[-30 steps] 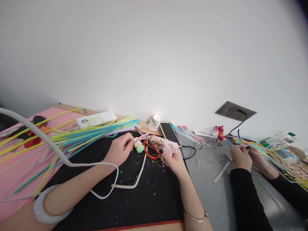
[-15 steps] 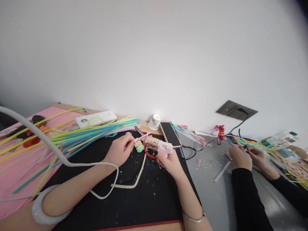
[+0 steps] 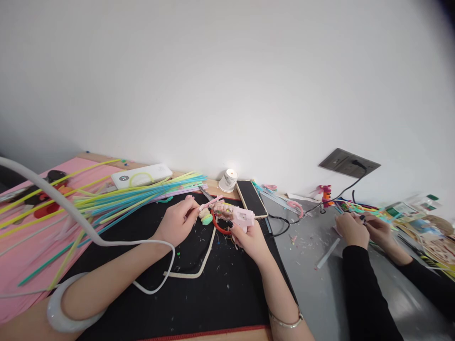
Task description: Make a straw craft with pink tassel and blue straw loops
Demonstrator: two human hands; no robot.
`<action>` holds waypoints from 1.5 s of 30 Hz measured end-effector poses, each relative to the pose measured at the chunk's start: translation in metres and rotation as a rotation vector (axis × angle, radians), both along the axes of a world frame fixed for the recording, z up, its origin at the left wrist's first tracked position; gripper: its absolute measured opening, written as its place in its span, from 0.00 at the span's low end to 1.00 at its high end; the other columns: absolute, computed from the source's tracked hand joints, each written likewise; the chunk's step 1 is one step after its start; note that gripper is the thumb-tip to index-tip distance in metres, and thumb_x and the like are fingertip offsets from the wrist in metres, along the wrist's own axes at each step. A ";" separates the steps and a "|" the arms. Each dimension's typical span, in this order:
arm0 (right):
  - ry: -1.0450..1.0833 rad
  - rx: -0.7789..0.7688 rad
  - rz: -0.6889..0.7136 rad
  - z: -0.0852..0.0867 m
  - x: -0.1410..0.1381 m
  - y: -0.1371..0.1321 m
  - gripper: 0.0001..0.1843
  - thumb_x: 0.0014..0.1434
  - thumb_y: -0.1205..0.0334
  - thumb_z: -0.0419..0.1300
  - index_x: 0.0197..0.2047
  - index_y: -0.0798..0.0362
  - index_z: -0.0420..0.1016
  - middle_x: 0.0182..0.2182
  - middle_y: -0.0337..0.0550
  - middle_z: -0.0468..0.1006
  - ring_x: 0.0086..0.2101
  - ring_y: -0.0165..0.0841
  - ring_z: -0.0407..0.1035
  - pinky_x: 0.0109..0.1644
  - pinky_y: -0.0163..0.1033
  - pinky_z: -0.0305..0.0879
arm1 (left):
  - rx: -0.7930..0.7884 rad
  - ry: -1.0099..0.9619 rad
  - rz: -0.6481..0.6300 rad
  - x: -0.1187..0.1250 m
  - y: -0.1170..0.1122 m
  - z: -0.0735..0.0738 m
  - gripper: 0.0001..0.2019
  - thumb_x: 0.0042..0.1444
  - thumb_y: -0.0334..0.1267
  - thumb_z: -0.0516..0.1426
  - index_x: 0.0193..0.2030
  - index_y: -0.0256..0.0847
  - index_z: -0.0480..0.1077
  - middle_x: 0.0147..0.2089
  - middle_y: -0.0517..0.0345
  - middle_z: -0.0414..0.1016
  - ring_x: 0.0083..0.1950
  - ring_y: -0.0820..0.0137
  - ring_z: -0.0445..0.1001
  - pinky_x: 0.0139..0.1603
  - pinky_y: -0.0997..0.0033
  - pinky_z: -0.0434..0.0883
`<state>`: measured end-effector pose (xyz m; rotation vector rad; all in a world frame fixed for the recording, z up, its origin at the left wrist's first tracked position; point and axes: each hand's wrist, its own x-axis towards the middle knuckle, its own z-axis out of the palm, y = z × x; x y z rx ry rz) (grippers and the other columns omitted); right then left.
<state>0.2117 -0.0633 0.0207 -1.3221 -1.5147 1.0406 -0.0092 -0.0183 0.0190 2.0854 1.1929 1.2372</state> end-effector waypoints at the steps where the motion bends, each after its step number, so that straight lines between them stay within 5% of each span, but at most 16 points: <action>1: -0.005 0.000 -0.003 0.000 0.000 0.000 0.16 0.58 0.55 0.59 0.44 0.56 0.77 0.14 0.33 0.65 0.15 0.26 0.55 0.16 0.30 0.50 | 0.002 0.003 0.000 0.000 0.000 0.000 0.13 0.62 0.39 0.48 0.25 0.43 0.60 0.24 0.62 0.66 0.26 0.71 0.65 0.37 0.71 0.67; 30: 0.005 0.000 -0.034 0.001 0.004 0.002 0.18 0.58 0.56 0.58 0.49 0.57 0.74 0.15 0.32 0.62 0.15 0.24 0.53 0.18 0.30 0.52 | 0.063 0.006 0.040 -0.001 0.002 -0.006 0.13 0.63 0.38 0.48 0.26 0.42 0.61 0.25 0.60 0.69 0.32 0.69 0.74 0.37 0.71 0.69; 38: -0.037 0.001 -0.067 -0.003 0.009 0.003 0.13 0.58 0.55 0.59 0.39 0.57 0.75 0.15 0.34 0.64 0.16 0.25 0.55 0.18 0.31 0.53 | 0.050 -0.001 0.048 -0.001 0.001 -0.006 0.13 0.62 0.38 0.48 0.26 0.43 0.62 0.25 0.59 0.70 0.35 0.67 0.75 0.39 0.70 0.70; 45: -0.027 0.020 -0.064 -0.004 0.009 0.004 0.17 0.59 0.55 0.58 0.47 0.58 0.74 0.15 0.32 0.63 0.16 0.25 0.54 0.18 0.31 0.53 | 0.042 -0.005 0.054 -0.001 0.002 -0.006 0.13 0.62 0.39 0.49 0.25 0.43 0.62 0.25 0.59 0.71 0.35 0.67 0.75 0.40 0.70 0.70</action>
